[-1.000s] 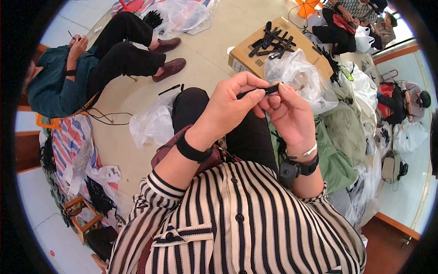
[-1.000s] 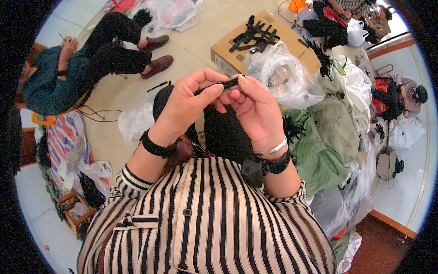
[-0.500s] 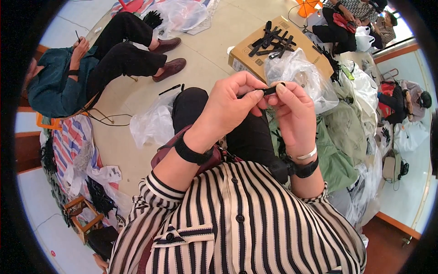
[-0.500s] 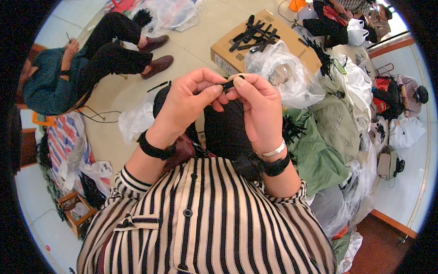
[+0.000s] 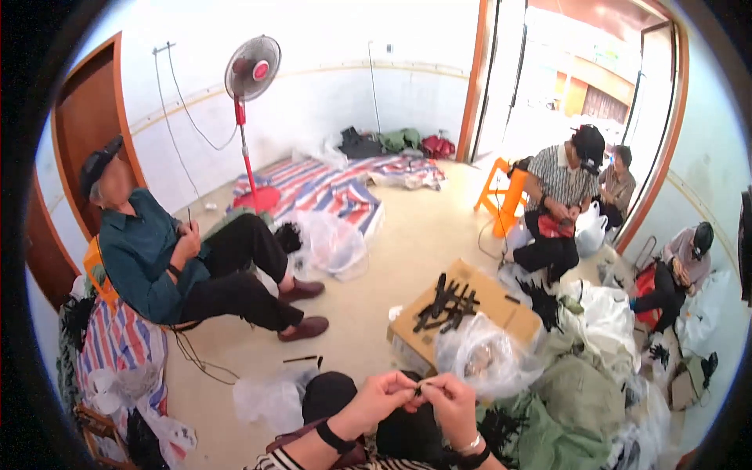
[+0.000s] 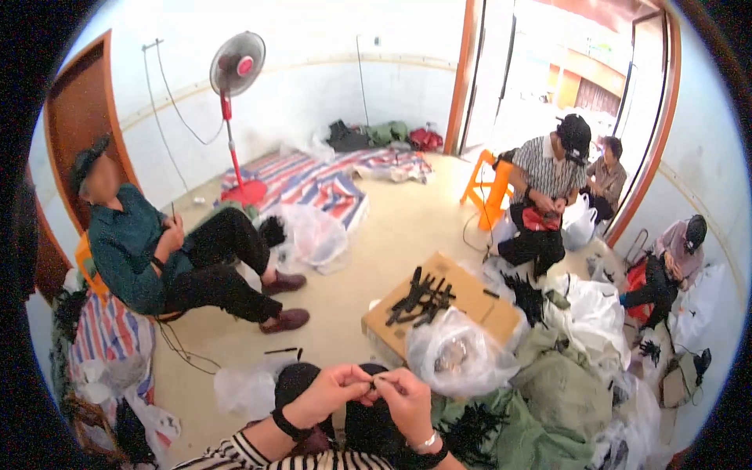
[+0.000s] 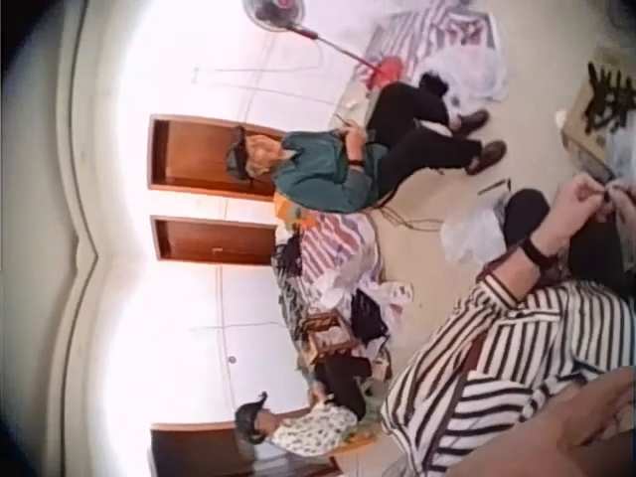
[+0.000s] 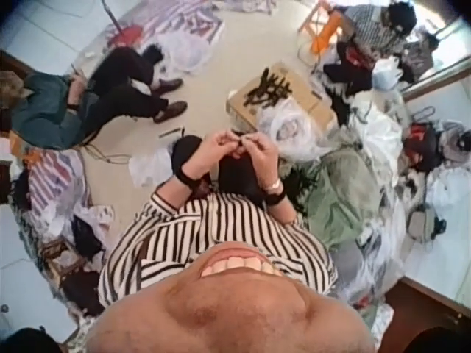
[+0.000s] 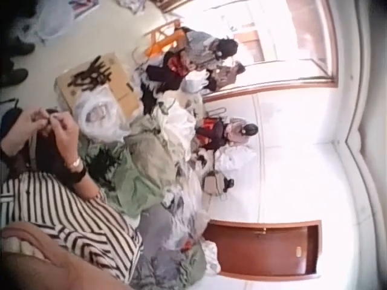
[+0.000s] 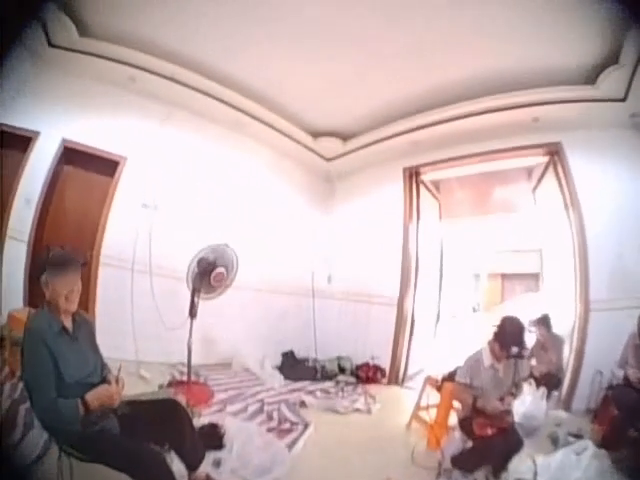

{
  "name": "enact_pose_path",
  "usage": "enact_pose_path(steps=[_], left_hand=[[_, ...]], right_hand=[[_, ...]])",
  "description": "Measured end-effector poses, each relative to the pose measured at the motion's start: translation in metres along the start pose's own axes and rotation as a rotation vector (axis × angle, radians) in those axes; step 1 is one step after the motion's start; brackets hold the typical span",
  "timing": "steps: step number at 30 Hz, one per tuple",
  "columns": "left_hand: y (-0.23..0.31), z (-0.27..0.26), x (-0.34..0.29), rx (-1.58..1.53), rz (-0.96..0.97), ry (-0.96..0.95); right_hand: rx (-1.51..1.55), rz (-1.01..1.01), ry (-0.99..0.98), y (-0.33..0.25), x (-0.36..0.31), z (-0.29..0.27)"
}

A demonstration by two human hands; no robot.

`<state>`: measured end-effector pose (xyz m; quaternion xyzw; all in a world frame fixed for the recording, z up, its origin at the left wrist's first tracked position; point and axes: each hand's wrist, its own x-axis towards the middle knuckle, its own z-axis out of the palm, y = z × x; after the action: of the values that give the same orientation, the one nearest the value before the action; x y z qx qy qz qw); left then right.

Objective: Assembling small black plastic shoe components by hand.

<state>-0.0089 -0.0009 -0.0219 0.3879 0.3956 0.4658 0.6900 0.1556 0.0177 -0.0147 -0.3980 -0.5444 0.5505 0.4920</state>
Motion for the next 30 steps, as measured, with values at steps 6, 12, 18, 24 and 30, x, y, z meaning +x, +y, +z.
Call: enact_pose_path(steps=[6,12,18,24,30], left_hand=[[-0.011,0.006,0.017,0.232,0.072,0.11],[-0.017,0.016,0.029,0.845,0.149,0.451],[-0.011,0.013,0.017,0.635,0.216,0.505],[-0.006,0.01,-0.006,0.591,0.293,0.436],[0.01,0.01,-0.003,0.665,0.304,0.214]], right_hand=[[-0.265,-0.228,0.039,-0.007,0.006,-0.002],[-0.546,-0.5,0.122,0.021,0.017,0.009],[-0.393,-0.486,0.039,0.009,0.019,0.024],[-0.428,-0.665,-0.09,0.004,0.012,0.027],[-0.522,-0.592,0.119,0.028,0.009,0.017]])
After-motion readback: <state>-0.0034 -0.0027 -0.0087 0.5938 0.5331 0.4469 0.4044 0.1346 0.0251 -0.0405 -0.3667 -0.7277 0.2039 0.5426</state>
